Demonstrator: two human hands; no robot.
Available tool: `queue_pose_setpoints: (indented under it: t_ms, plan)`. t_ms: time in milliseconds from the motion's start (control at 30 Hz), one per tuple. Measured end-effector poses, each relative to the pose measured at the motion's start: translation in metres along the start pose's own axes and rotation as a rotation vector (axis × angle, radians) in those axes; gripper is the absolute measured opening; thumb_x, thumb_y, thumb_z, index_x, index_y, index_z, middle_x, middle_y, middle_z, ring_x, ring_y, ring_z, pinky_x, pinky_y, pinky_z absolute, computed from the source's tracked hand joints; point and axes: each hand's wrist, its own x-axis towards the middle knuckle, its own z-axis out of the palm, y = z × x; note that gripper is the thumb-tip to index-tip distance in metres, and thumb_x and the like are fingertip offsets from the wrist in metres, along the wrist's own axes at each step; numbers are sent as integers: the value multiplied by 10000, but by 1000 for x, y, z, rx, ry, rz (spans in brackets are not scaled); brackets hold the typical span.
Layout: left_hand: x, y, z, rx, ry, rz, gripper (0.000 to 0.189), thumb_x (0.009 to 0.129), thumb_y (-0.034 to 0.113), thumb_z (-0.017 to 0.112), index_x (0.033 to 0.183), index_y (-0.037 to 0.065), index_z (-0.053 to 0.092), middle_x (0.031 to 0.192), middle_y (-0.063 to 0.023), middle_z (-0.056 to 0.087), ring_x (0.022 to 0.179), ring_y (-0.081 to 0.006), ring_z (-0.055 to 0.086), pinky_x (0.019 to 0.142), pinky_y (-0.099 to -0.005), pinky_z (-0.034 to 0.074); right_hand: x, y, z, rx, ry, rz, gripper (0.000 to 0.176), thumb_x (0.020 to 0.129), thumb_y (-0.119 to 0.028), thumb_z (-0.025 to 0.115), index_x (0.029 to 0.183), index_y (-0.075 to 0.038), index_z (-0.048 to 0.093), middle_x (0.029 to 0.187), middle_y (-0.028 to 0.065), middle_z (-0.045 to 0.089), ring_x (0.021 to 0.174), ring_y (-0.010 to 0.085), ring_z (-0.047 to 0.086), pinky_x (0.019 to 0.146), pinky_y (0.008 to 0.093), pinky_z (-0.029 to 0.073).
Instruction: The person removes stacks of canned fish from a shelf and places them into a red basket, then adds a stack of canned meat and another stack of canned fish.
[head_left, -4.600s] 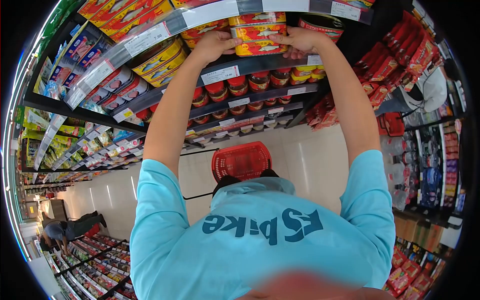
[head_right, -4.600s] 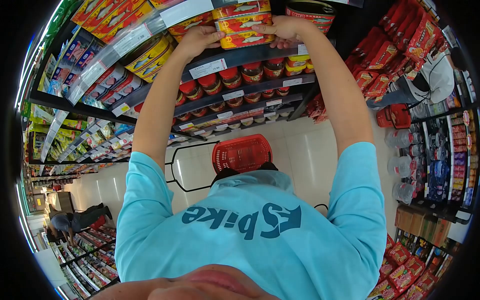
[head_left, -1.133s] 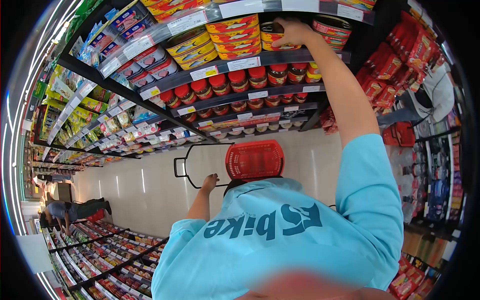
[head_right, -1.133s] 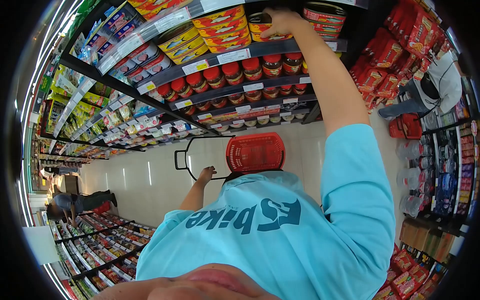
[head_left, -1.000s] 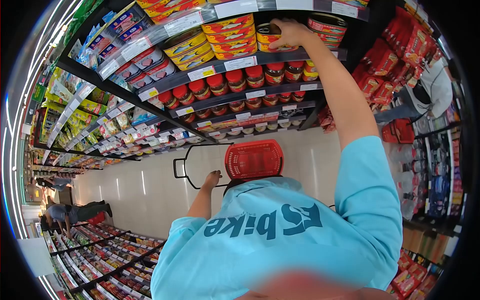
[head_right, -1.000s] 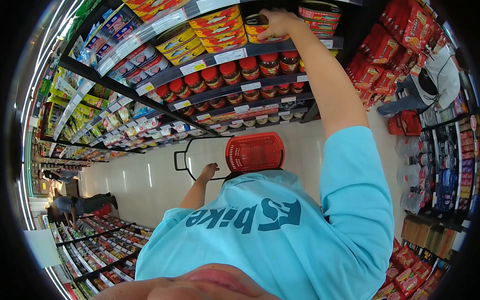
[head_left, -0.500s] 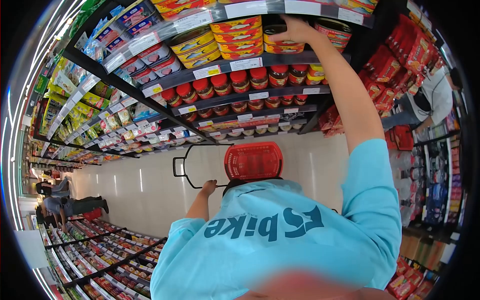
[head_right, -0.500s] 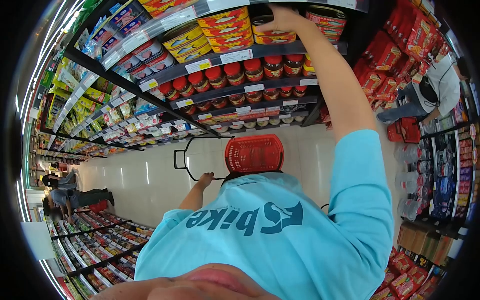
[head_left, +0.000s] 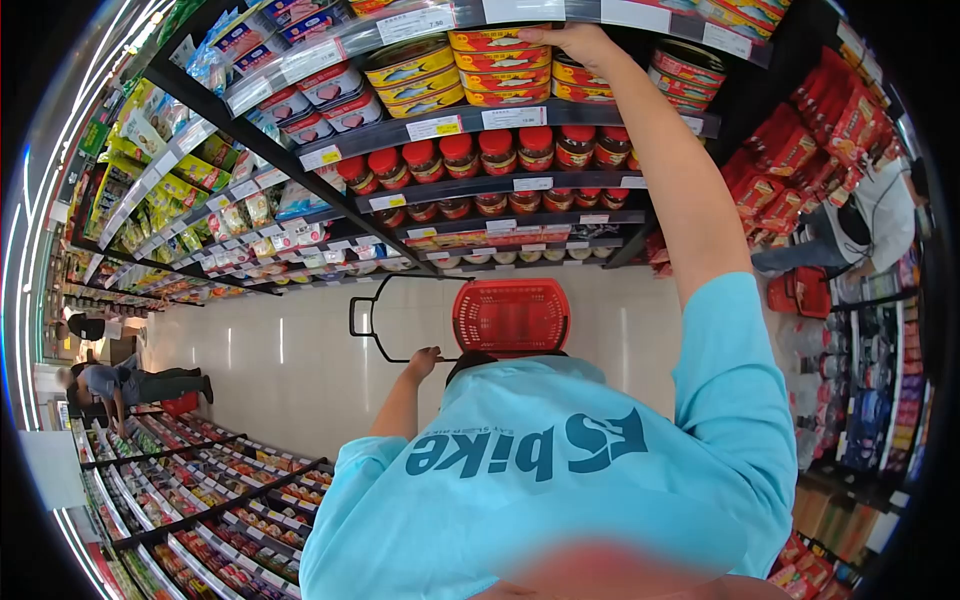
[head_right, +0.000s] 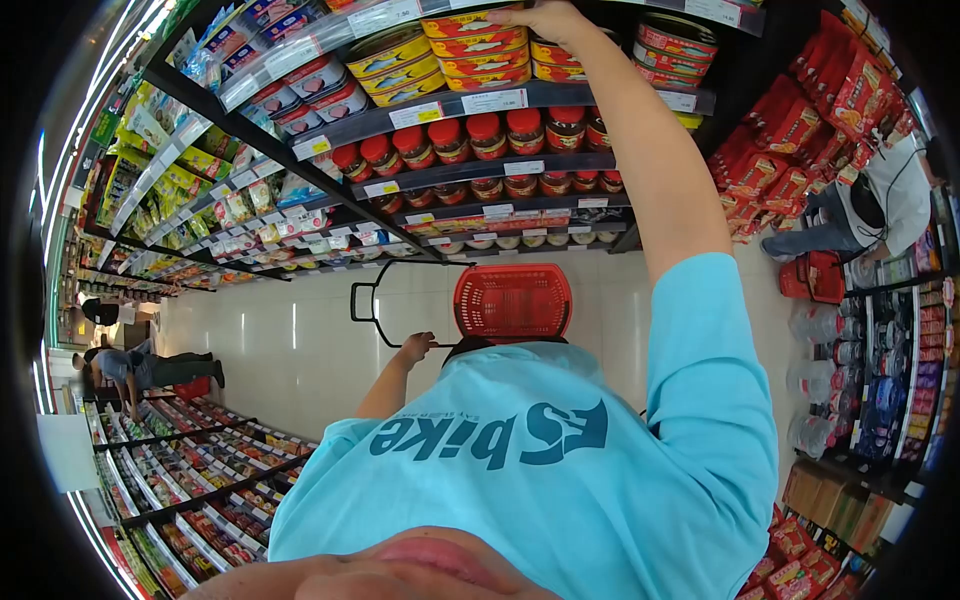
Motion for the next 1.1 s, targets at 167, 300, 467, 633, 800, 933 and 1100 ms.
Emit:
queue_pose_setpoints:
  t_ms: [167,300,467,633,800,933,1100]
  plan:
    - [16,-34,-3,-33,-11,3,517,982,361,486,1338,4,596,1182,-130,733,1033,-265,653,893,-388,506,1,5,3,-10,110,-79,742,770,-431,879,1315,-9,601,1326,125,643,1198,236,606,1025,330,477]
    - [-21,9,2,-195,27,-190,512,978,342,477,1358,14,576,1202,-128,723,917,-217,620,748,-355,515,8,28,-5,227,208,-115,674,791,-337,883,1323,-28,608,1324,106,647,1243,227,571,1076,338,421]
    - [-15,-7,2,-121,-5,-108,522,971,337,483,1354,-5,572,1212,-147,716,929,-229,628,761,-358,516,-1,34,-39,270,173,-193,592,807,-234,875,1298,-16,627,1302,81,654,1195,202,585,1052,335,431]
    - [-18,-6,2,-135,24,-167,555,964,353,498,1351,-40,561,1196,-159,720,960,-242,642,781,-368,520,-38,31,-87,170,233,-86,503,857,-237,829,1253,9,641,1272,92,661,1170,189,592,1028,319,439]
    - [-13,-28,11,-198,-18,-146,501,970,216,527,1385,-64,507,1290,-188,644,1039,-280,668,846,-389,545,-66,33,-121,155,120,-140,522,872,-251,821,1281,8,627,1233,93,684,1142,186,607,1041,313,416]
    - [-27,-17,16,-190,-4,-129,411,997,281,481,1344,69,538,1317,-126,646,1133,-267,621,884,-505,504,-73,42,-122,37,81,-137,656,872,-278,820,1392,9,541,1320,129,637,1208,212,585,1073,326,412]
    - [-25,-5,19,-150,9,-125,395,1005,245,462,1354,77,541,1328,-115,639,1132,-248,625,891,-487,509,-71,51,-112,-3,145,-38,671,939,-263,748,1470,12,443,1343,112,592,1209,184,557,1052,311,435]
